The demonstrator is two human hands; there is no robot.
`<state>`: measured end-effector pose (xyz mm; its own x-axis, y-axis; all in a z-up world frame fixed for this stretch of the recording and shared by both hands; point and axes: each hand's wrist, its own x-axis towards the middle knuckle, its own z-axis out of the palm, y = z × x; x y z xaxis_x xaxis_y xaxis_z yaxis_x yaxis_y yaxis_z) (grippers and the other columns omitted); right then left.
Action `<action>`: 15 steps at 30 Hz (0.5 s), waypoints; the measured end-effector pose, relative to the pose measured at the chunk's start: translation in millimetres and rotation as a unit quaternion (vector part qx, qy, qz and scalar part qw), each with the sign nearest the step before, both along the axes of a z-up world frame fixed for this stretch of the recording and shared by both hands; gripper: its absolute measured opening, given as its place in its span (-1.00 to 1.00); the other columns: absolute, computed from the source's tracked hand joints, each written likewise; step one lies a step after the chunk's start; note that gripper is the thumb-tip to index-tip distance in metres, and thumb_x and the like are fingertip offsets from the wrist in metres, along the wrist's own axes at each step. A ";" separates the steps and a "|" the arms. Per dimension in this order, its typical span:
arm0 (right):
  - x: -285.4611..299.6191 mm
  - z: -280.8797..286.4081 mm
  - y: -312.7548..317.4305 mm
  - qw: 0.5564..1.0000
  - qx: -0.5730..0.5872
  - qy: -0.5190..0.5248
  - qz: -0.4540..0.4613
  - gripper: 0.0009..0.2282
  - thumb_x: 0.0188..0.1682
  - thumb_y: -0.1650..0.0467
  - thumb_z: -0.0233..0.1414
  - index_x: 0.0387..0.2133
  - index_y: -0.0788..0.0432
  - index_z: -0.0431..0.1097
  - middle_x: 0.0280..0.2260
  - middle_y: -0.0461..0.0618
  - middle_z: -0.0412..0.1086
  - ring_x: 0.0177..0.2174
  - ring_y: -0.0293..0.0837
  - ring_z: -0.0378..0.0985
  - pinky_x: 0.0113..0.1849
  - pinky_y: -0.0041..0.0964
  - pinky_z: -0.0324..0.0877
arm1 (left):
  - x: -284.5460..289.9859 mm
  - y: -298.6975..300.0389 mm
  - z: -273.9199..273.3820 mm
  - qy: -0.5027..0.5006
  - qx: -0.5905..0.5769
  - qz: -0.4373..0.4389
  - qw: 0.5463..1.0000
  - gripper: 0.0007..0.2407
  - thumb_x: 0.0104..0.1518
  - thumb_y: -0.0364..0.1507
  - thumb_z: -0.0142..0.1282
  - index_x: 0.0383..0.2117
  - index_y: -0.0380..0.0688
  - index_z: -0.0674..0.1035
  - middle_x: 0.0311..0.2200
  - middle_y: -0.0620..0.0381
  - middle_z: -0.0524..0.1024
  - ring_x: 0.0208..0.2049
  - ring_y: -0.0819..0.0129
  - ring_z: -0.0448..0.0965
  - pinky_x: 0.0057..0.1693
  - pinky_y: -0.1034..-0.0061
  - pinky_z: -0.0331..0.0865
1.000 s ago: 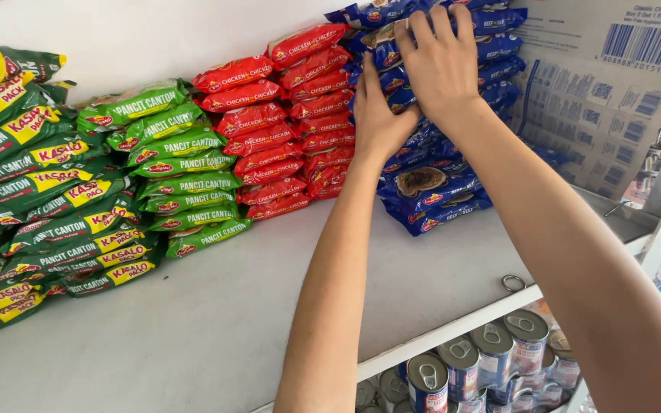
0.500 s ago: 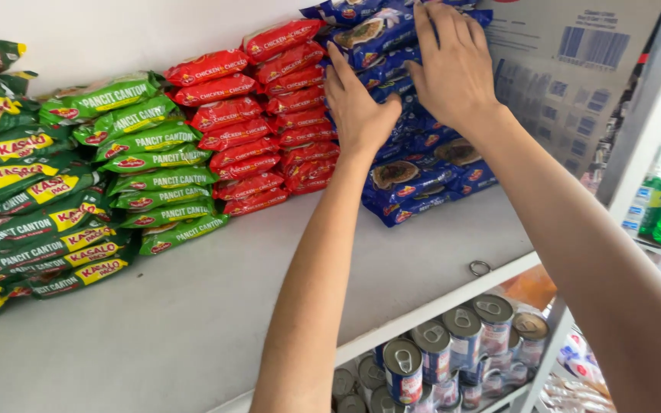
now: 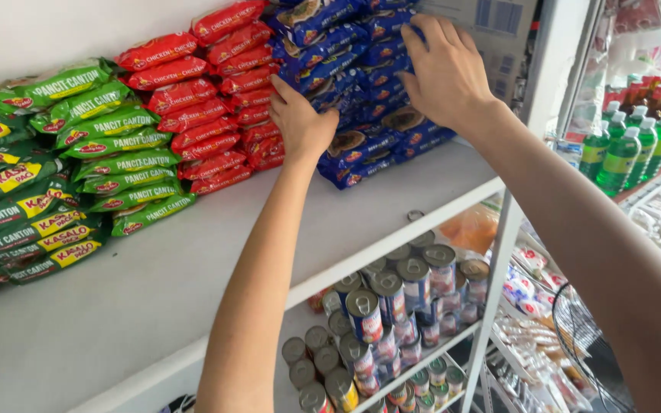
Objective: Stocking instant noodle packets onto a shelf from a plastic crate.
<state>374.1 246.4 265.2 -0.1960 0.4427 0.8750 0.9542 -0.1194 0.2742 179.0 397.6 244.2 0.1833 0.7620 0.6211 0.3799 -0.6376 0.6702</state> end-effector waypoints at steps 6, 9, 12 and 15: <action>-4.9 1.7 -30.0 0.999 -0.043 0.021 0.005 -0.49 0.03 0.35 0.20 0.23 0.34 0.32 0.22 0.23 0.23 0.22 0.14 0.24 0.15 0.04 0.22 | -21.2 -12.5 -2.3 0.056 -0.007 0.000 0.998 -0.02 -0.01 -0.37 0.39 0.37 -0.37 -0.21 0.31 -0.55 -0.02 0.35 -0.64 -0.17 0.41 -0.19 -0.09; -9.2 11.5 -31.2 0.999 -0.035 0.009 0.009 -0.49 0.02 0.35 0.20 0.23 0.31 0.32 0.19 0.23 0.26 0.18 0.16 0.29 0.14 0.06 0.25 | -31.5 -18.5 10.6 0.105 -0.042 0.031 0.993 0.01 -0.05 -0.32 0.43 0.38 -0.36 -0.21 0.31 -0.55 -0.01 0.35 -0.54 -0.08 0.41 -0.13 -0.04; -24.3 20.4 -30.3 0.997 -0.052 0.046 0.012 -0.48 0.04 0.36 0.20 0.28 0.20 0.29 0.12 0.29 0.30 0.06 0.26 0.38 0.02 0.12 0.34 | -42.5 -22.7 18.6 0.069 -0.060 0.001 0.996 0.01 -0.10 -0.41 0.36 0.38 -0.34 -0.24 0.31 -0.59 -0.06 0.33 -0.39 0.09 0.34 0.08 0.20; -31.0 28.4 -13.7 0.996 -0.049 0.067 0.022 -0.49 0.03 0.37 0.22 0.27 0.11 0.27 0.04 0.33 0.34 -0.06 0.33 0.46 -0.11 0.17 0.41 | -39.9 2.5 13.0 0.045 -0.048 -0.035 0.997 0.00 -0.11 -0.43 0.34 0.37 -0.45 -0.24 0.27 -0.61 0.04 0.27 -0.31 0.27 0.34 0.26 0.26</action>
